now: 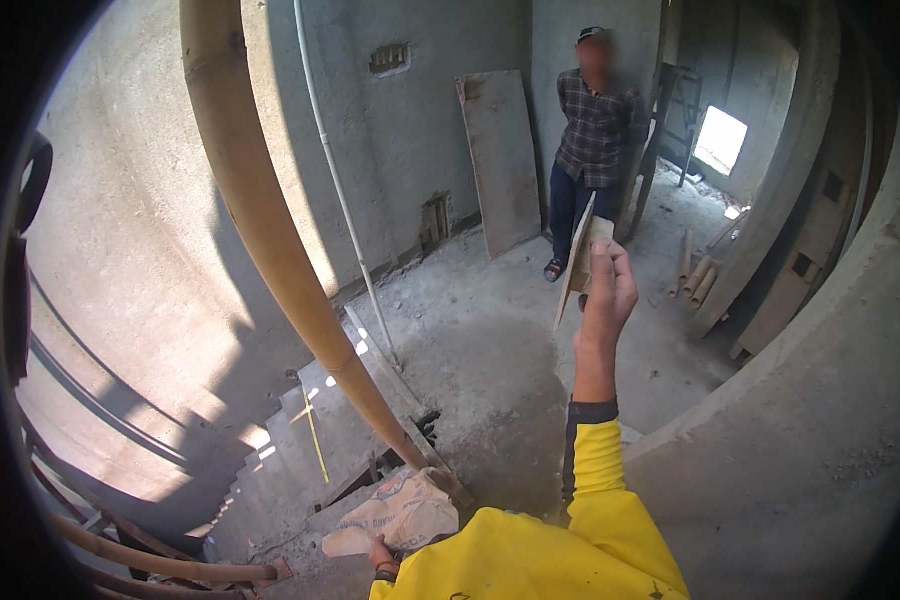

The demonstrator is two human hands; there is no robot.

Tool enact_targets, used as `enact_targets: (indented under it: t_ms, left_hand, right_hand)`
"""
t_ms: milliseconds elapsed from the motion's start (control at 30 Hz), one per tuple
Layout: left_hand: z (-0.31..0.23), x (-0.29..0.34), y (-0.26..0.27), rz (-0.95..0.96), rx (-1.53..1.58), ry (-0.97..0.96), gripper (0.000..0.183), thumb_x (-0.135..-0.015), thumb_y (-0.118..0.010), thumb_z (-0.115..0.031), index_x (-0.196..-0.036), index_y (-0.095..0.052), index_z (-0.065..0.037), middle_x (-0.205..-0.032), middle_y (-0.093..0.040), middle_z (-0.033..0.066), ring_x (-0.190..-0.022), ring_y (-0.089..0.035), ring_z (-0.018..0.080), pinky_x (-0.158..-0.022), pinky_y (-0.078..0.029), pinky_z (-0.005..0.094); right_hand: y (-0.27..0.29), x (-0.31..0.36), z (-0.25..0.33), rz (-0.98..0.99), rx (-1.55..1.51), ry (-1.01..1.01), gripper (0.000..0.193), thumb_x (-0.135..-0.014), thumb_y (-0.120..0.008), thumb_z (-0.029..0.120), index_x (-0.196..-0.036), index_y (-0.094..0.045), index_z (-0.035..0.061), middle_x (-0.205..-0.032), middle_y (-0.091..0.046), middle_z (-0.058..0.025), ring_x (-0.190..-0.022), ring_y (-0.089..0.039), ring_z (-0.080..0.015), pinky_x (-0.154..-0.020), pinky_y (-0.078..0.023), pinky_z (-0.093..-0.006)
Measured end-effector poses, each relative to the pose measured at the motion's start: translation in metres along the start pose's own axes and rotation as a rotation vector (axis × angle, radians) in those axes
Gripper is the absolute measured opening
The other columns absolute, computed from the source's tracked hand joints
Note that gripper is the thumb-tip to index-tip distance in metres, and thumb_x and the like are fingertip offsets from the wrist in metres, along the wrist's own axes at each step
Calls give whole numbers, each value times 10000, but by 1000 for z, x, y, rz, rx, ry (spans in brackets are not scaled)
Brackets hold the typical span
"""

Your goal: The person receives a tile, walks to a work area, and sits on the floor. They use a hand saw to cut the tile along a marked line, then measure the cut piece with a tape measure.

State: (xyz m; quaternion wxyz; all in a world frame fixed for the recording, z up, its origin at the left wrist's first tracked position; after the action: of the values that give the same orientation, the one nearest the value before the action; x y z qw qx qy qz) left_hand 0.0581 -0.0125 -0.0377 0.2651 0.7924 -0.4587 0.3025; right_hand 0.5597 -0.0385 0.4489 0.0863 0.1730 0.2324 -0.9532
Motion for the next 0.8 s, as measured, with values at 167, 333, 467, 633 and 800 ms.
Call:
enact_targets:
  t_ms: [167, 333, 467, 633, 800]
  left_hand:
    - [-9, 13, 4, 21, 15, 16, 563, -797, -791, -242, -1225, -682, 107, -1115, -727, 173, -904, -692, 301, -791, -558, 437]
    - [-7, 14, 4, 5, 15, 8, 540, -795, -796, -251, -1195, -692, 96, -1072, -725, 166, -870, -685, 306, -752, -557, 453]
    - [0, -3, 6, 25, 2, 47, 488, -841, -775, -282, -1211, -677, 21, -1052, -734, 160, -797, -700, 294, -585, -533, 408]
    - [-1, 1, 3, 16, -11, 56, 489, -837, -776, -275, -1212, -673, 23, -1070, -729, 167, -826, -706, 300, -594, -540, 410]
    - [2, 2, 4, -18, -23, -14, 540, -822, -786, -264, -1230, -654, 65, -1109, -713, 190, -919, -695, 329, -708, -557, 437]
  right_hand:
    - [-5, 2, 2, 7, 12, -12, 264, -989, -679, 411, -1045, -687, 153, -786, -573, 115, -607, -422, 38, -480, -234, -182]
    - [-6, 4, 1, 14, -1, -26, 256, -986, -682, 410, -1037, -687, 160, -766, -556, 127, -593, -403, 42, -475, -222, -182]
    - [-5, 5, -2, 14, -2, -13, 253, -986, -682, 408, -1038, -687, 161, -749, -533, 133, -587, -398, 43, -476, -221, -181]
    - [-5, 8, 4, 4, 0, -14, 247, -982, -687, 405, -1032, -684, 164, -739, -522, 141, -583, -388, 49, -477, -207, -182]
    - [4, 6, -12, 39, -68, -84, 347, -1007, -609, 433, -1153, -673, 125, -922, -627, 44, -765, -554, -30, -589, -375, -201]
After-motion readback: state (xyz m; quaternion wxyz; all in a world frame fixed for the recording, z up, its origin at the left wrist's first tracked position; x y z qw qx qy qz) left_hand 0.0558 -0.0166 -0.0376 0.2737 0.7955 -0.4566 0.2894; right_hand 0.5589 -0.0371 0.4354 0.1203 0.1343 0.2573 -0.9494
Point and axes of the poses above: each hand's wrist, its own x-axis away from the middle knuckle, its own y-axis out of the back of the hand, z = x × y, the point moved 1 cm from there along -x, towards the middle knuckle
